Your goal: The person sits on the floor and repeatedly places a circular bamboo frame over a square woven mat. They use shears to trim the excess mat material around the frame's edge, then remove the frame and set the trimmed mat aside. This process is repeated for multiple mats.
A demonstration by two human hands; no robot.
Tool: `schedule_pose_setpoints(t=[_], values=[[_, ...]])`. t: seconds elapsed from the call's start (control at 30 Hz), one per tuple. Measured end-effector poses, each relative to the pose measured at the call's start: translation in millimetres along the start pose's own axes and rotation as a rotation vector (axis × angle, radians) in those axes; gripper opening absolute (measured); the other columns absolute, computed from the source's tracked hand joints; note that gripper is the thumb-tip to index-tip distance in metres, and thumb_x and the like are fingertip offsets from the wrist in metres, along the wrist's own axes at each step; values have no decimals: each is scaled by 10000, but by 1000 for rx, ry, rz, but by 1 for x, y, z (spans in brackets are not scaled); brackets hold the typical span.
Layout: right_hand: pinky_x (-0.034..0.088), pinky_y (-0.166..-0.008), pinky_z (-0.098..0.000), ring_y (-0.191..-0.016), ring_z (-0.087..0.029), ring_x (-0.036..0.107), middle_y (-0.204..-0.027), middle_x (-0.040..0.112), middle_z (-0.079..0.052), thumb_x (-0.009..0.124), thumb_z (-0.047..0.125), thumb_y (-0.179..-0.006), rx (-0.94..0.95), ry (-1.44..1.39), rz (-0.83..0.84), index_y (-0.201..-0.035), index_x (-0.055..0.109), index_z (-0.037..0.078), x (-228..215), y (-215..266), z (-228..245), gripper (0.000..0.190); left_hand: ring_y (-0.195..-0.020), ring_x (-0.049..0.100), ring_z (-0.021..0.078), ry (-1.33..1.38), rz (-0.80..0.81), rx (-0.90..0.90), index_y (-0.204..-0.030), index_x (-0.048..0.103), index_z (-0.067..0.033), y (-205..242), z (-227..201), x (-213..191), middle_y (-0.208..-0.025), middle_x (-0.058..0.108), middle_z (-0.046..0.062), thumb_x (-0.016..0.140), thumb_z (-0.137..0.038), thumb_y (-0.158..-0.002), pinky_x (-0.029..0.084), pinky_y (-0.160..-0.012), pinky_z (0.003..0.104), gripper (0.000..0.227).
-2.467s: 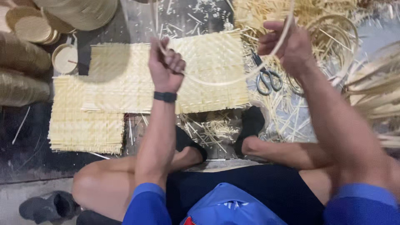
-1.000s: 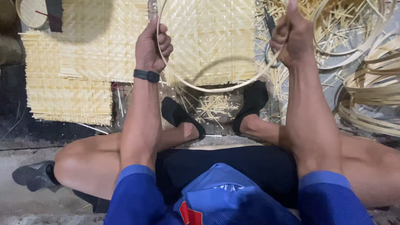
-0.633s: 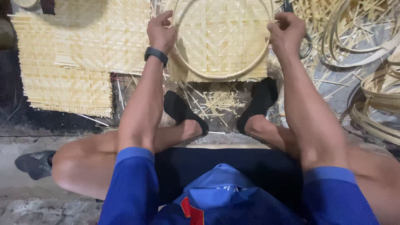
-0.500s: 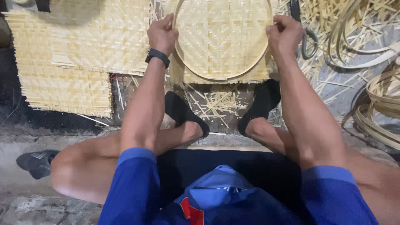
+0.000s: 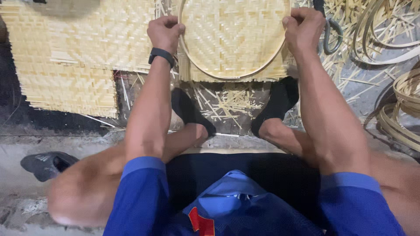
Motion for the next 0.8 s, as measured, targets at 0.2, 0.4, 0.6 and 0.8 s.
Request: schedule_pose_setpoints(t=[0.2, 0.4, 0.6, 0.8], values=[[594, -698, -335, -712, -195, 765, -812, 779, -143, 785, 23, -827, 39, -17, -2, -1005, 818, -12, 2, -4, -8, 184, -704, 773, 139, -50, -7, -48, -908, 824, -32, -7, 5, 6, -796, 808, 77, 883, -65, -688, 627, -688, 287, 230], [586, -684, -327, -718, -159, 743, -807, 773, -118, 821, 55, -866, 66, -20, 40, -996, 809, -12, -3, -8, -5, 147, -682, 758, 155, 80, 105, -266, -992, 796, 7, -9, -1, 2, -829, 800, 108, 879, -39, -712, 632, -618, 277, 295], [545, -643, -301, -689, -134, 681, -807, 755, -76, 804, 46, -898, 233, -99, 175, -991, 804, -3, -4, -14, -12, 105, -730, 784, 159, 293, 240, -372, -1022, 791, 43, -19, 1, -2, -880, 802, 132, 889, -39, -729, 669, -647, 274, 320], [551, -909, -404, -1038, -263, 671, -1133, 732, -177, 833, 138, -933, 150, 45, 168, -1191, 751, 9, -9, -18, 20, 300, -728, 748, 175, -21, 261, -244, -979, 778, 1, -23, -2, -12, -881, 785, 143, 930, -126, -712, 623, -648, 306, 332]])
Point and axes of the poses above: each hand's wrist, its own y-axis away from the middle knuckle, its own x-axis out of the palm, z = x × y, the point moved 2 cm from there along -y, towards the middle knuckle
